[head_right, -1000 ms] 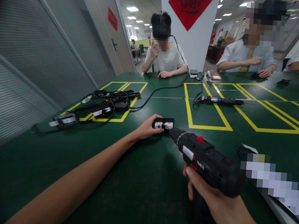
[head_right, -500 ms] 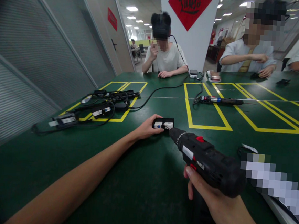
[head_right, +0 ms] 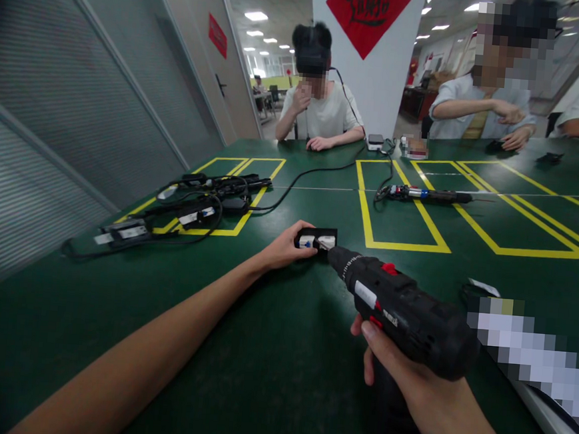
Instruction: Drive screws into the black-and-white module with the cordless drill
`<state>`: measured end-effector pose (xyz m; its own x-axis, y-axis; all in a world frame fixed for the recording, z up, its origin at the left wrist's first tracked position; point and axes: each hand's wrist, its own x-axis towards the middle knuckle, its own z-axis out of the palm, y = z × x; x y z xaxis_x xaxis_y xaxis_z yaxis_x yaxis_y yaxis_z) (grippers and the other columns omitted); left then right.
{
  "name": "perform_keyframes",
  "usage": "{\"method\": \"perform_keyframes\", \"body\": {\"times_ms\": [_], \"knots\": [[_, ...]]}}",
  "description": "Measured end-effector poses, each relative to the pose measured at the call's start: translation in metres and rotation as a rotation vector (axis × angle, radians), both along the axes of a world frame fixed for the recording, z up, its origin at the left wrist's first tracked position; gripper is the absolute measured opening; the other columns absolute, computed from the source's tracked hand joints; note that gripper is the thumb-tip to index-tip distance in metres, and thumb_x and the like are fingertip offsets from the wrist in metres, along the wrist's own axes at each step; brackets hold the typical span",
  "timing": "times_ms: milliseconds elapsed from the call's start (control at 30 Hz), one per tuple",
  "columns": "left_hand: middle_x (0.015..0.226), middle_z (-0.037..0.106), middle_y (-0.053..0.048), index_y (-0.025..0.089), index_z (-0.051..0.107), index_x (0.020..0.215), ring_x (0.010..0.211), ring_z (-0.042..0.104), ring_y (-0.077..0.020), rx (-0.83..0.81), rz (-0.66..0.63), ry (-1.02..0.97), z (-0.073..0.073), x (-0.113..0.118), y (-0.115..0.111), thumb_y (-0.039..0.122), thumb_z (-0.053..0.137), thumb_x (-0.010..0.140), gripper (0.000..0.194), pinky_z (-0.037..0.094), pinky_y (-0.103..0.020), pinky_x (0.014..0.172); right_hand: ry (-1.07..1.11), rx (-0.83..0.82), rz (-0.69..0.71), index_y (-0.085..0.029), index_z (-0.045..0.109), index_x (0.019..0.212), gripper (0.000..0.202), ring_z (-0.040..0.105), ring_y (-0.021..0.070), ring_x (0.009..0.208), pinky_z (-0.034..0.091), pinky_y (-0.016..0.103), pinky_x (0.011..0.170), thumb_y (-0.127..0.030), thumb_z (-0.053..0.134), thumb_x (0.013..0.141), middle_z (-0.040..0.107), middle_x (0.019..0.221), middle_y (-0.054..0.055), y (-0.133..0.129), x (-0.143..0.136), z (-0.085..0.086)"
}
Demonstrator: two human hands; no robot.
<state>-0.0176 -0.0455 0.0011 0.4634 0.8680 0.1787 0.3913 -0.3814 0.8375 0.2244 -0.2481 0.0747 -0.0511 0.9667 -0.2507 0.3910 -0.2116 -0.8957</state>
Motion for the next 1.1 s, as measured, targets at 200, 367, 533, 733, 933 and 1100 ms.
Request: {"method": "perform_keyframes", "body": {"times_ms": [200, 367, 533, 733, 933, 1100], "knots": [[0.089, 0.057, -0.003, 0.017, 0.048, 0.112, 0.076, 0.054, -0.0134, 0.012, -0.011, -0.003, 0.000, -0.001, 0.000, 0.034, 0.067, 0.069, 0.049, 0.044, -0.026, 0.069, -0.020, 0.065, 0.033, -0.030, 0.064, 0.088, 0.031, 0.064, 0.0192, 0.060, 0.044, 0.029, 0.064, -0.056, 0.046, 0.085, 0.066, 0.058, -0.004, 0.004, 0.004, -0.003], [0.089, 0.057, -0.002, 0.017, 0.048, 0.112, 0.076, 0.054, -0.0136, 0.018, 0.001, 0.003, -0.001, -0.001, 0.000, 0.034, 0.067, 0.069, 0.049, 0.044, -0.026, 0.069, 0.012, 0.064, 0.018, -0.030, 0.065, 0.089, 0.032, 0.063, 0.0202, 0.058, 0.045, 0.031, 0.062, -0.056, 0.048, 0.083, 0.066, 0.056, -0.004, 0.003, 0.001, -0.002], [0.090, 0.057, -0.003, 0.017, 0.049, 0.111, 0.077, 0.054, -0.0141, 0.002, 0.006, -0.014, -0.003, 0.000, 0.001, 0.034, 0.066, 0.071, 0.047, 0.044, -0.027, 0.070, 0.069, 0.038, -0.032, -0.030, 0.065, 0.092, 0.030, 0.064, 0.0207, 0.059, 0.047, 0.033, 0.068, -0.055, 0.052, 0.082, 0.067, 0.060, -0.004, 0.004, -0.001, -0.003], [0.091, 0.058, -0.004, 0.018, 0.050, 0.110, 0.079, 0.055, -0.0152, -0.006, 0.026, -0.010, -0.001, 0.001, 0.000, 0.036, 0.065, 0.071, 0.046, 0.045, -0.028, 0.072, 0.035, 0.086, 0.010, -0.029, 0.065, 0.089, 0.030, 0.064, 0.0193, 0.057, 0.046, 0.030, 0.063, -0.055, 0.051, 0.082, 0.067, 0.058, -0.004, 0.006, 0.003, -0.007], [0.093, 0.059, -0.004, 0.018, 0.049, 0.112, 0.080, 0.055, -0.0154, -0.013, 0.021, -0.006, -0.001, 0.000, 0.000, 0.036, 0.064, 0.072, 0.046, 0.045, -0.029, 0.073, 0.025, 0.071, -0.004, -0.029, 0.065, 0.088, 0.031, 0.064, 0.0195, 0.056, 0.046, 0.029, 0.059, -0.055, 0.050, 0.083, 0.067, 0.056, -0.004, 0.004, 0.002, -0.003], [0.094, 0.059, -0.004, 0.018, 0.049, 0.113, 0.081, 0.056, -0.0160, -0.018, 0.003, -0.007, 0.001, 0.000, 0.000, 0.037, 0.064, 0.072, 0.047, 0.045, -0.029, 0.073, 0.058, 0.030, -0.022, -0.027, 0.065, 0.088, 0.033, 0.062, 0.0194, 0.059, 0.044, 0.030, 0.065, -0.056, 0.050, 0.083, 0.066, 0.057, -0.003, 0.002, -0.003, 0.005]]}}
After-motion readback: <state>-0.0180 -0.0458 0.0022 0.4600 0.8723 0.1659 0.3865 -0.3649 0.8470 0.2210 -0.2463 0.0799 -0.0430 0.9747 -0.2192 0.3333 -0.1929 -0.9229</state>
